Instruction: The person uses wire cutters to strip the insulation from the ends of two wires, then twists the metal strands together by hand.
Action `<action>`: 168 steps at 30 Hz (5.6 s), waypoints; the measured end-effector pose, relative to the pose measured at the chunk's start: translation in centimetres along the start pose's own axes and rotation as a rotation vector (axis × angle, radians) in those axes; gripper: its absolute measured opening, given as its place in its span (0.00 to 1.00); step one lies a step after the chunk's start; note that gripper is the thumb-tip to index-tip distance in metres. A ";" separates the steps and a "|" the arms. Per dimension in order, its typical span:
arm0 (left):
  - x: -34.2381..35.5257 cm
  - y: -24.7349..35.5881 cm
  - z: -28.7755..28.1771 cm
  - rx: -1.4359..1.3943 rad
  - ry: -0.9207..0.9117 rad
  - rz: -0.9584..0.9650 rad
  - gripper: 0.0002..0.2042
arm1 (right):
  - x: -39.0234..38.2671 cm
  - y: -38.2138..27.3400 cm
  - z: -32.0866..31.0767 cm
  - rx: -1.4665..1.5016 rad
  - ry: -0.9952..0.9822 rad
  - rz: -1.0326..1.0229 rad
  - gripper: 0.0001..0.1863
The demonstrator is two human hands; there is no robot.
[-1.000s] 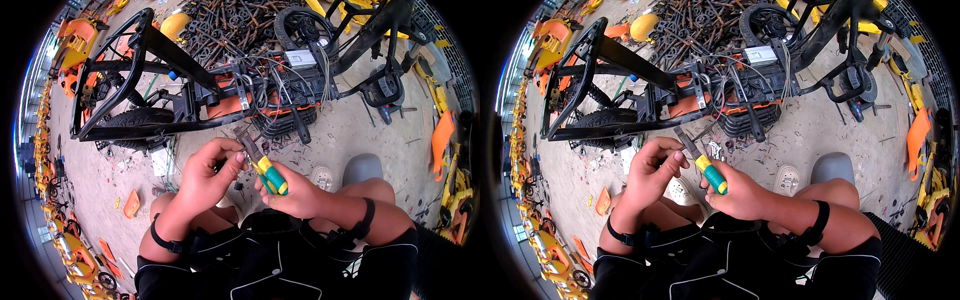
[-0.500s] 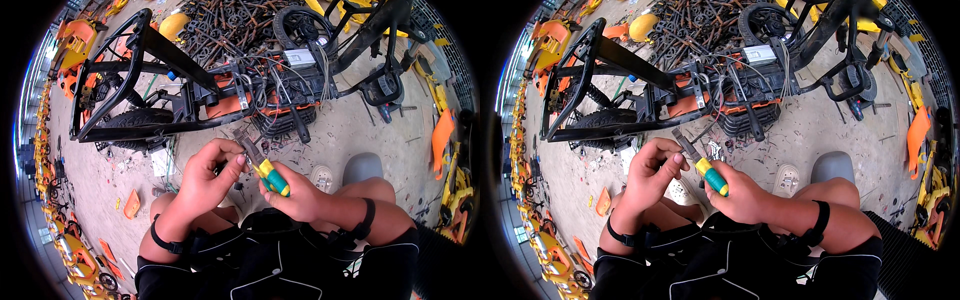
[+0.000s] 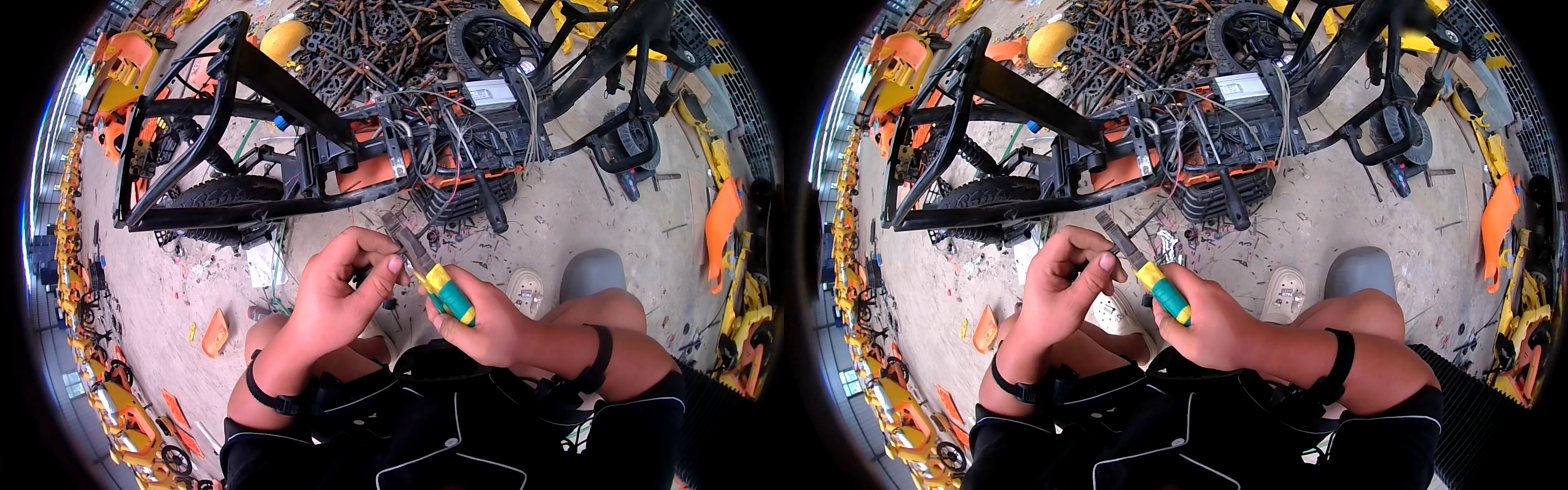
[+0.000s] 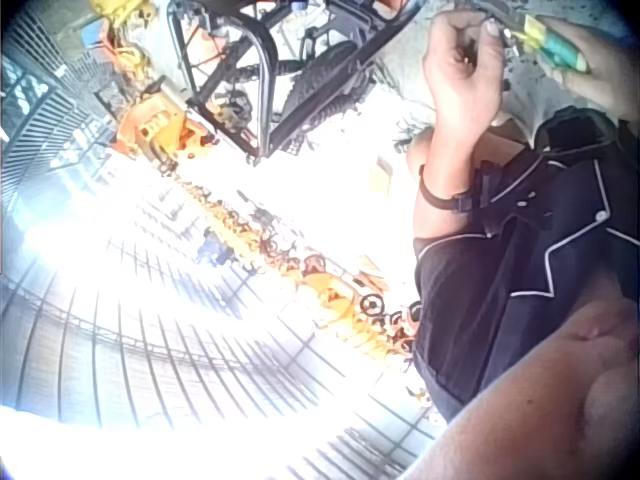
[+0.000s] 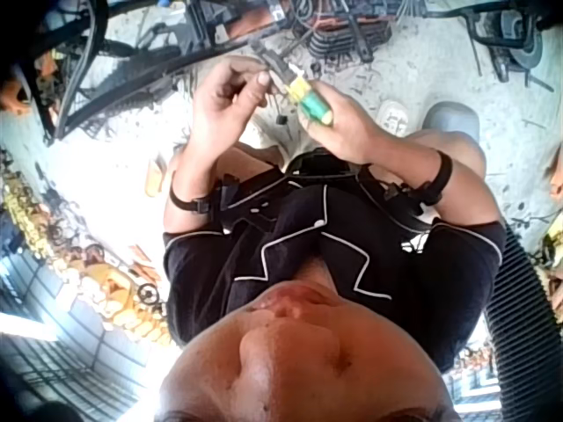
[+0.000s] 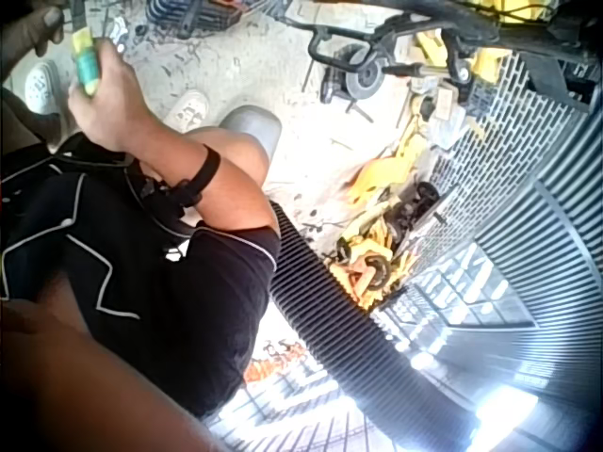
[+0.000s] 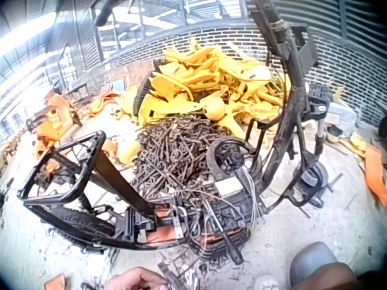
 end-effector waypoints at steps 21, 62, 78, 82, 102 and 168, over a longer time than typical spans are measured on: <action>0.0 -0.4 0.0 -0.002 -0.009 -0.009 0.05 | 0.1 0.6 0.2 0.024 -0.013 -0.046 0.21; -0.7 1.4 2.5 0.181 -0.365 0.467 0.06 | 0.3 0.9 0.0 0.389 0.006 0.290 0.10; -1.4 0.5 3.4 -0.237 -0.581 0.327 0.21 | -1.1 -0.7 0.9 0.118 0.196 0.206 0.10; -1.8 0.9 3.5 -0.296 -0.528 0.274 0.22 | -1.1 -0.5 1.0 0.005 0.308 0.050 0.08; -3.2 0.8 -2.1 -1.079 0.014 0.029 0.23 | -0.5 -2.7 -5.0 0.485 0.593 -0.070 0.13; 0.8 0.2 -1.3 -0.867 -0.074 0.156 0.21 | 1.0 -1.3 -4.8 0.586 0.398 0.036 0.21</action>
Point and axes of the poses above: each hand's wrist, its own x-axis towards the middle knuckle, its own z-axis out of the palm, y = z × x, the point moved 3 cm from there along x, towards the middle knuckle, and after that the axes turned 10 degrees about -z, right-handed, at the moved point
